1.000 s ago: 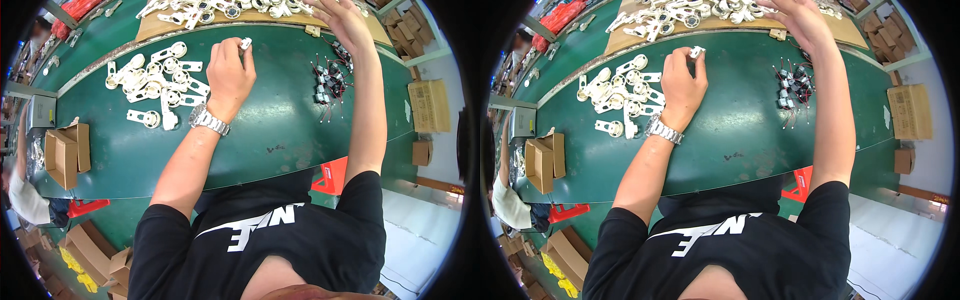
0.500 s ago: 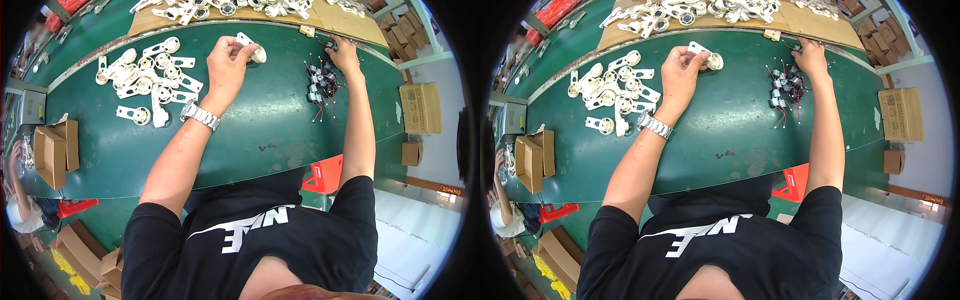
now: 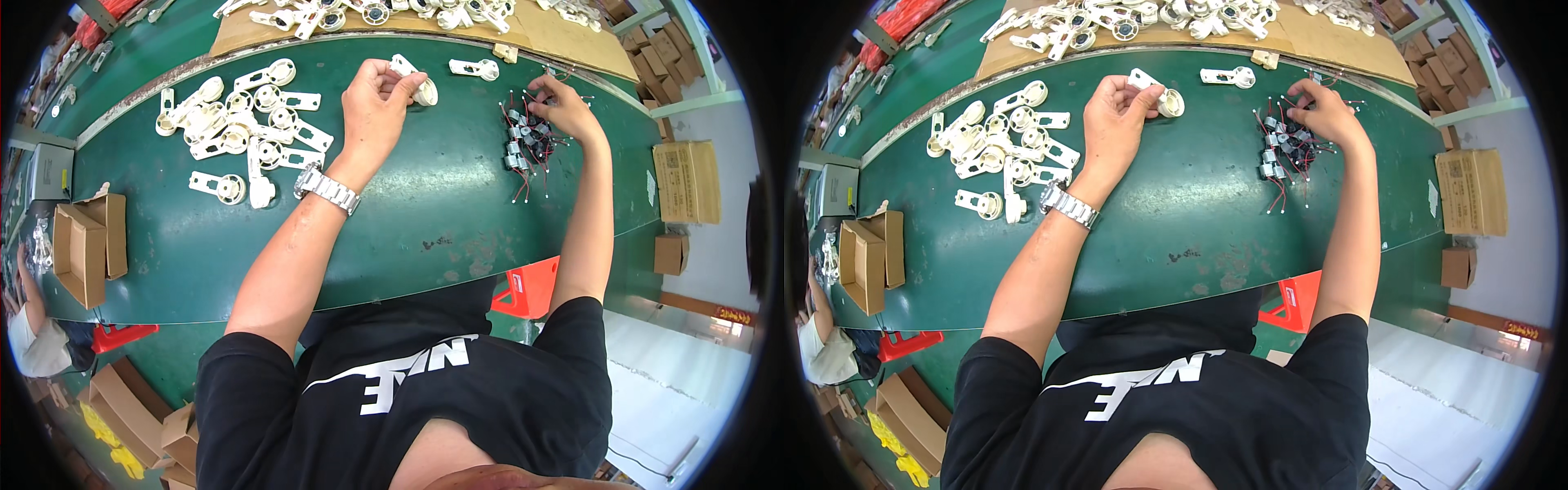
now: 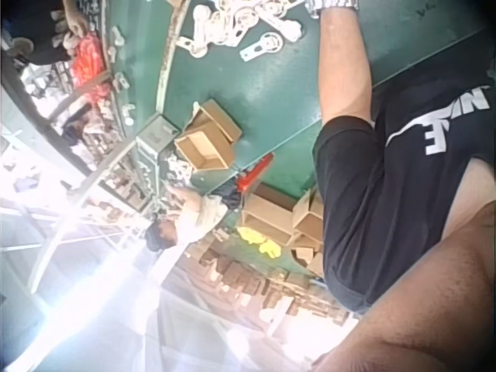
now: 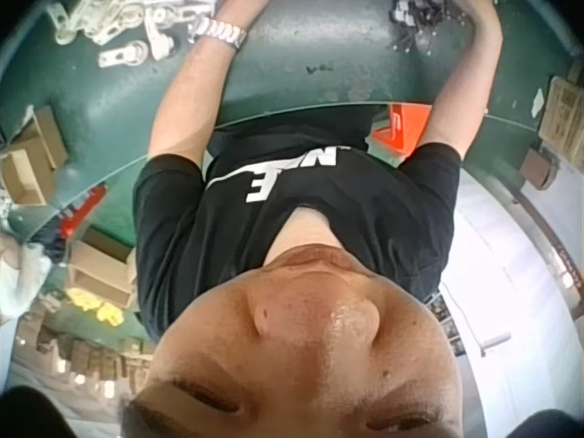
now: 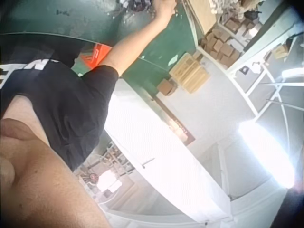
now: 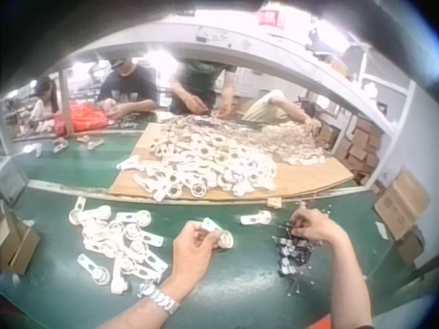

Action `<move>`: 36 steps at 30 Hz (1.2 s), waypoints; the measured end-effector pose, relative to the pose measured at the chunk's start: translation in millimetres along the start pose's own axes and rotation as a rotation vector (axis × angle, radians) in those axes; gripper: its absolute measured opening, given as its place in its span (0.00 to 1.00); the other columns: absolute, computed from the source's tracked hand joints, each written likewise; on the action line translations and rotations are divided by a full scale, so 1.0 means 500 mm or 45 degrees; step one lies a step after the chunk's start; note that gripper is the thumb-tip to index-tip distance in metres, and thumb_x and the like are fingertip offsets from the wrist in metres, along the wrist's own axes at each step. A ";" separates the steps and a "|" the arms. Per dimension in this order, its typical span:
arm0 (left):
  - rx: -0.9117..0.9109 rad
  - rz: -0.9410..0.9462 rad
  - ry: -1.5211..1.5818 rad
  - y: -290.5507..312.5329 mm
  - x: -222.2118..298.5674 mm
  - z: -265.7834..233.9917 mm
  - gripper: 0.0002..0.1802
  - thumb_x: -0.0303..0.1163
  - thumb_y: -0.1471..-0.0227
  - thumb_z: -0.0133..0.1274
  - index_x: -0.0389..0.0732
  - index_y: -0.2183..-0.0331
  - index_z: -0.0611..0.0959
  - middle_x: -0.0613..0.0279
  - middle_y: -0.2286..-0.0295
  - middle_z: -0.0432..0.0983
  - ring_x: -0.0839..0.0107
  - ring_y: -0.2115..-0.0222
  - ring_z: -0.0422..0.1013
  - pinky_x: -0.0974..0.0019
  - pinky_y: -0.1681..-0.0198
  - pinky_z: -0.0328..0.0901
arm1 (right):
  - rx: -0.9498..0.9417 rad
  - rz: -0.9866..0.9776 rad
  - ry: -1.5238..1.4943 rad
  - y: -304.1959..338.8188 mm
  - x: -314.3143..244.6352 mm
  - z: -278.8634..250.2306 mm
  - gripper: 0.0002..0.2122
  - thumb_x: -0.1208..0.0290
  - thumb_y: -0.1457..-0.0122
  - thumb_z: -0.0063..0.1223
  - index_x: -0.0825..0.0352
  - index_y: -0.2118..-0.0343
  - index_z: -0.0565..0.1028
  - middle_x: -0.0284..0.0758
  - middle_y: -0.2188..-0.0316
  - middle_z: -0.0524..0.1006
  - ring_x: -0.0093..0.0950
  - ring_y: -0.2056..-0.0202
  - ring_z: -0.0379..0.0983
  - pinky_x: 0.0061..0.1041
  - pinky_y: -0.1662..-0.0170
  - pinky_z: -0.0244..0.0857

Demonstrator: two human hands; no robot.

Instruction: Assembling small electronic units by inserting small motors with attached wires into plastic housings.

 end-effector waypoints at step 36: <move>0.009 0.054 -0.155 -0.002 0.000 -0.007 0.14 0.32 0.40 0.64 0.34 0.63 0.75 0.62 0.70 0.80 0.79 0.72 0.76 0.74 0.67 0.74 | 0.446 0.070 -0.140 -0.211 0.001 -0.147 0.21 0.52 0.37 0.58 0.66 0.51 0.81 0.35 0.60 0.83 0.27 0.62 0.76 0.28 0.59 0.71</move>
Point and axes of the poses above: each hand's wrist, its own y-axis away from the middle knuckle, its own z-axis out of the palm, x = y × z, the point moved 7 cm from there along -y, towards the middle knuckle
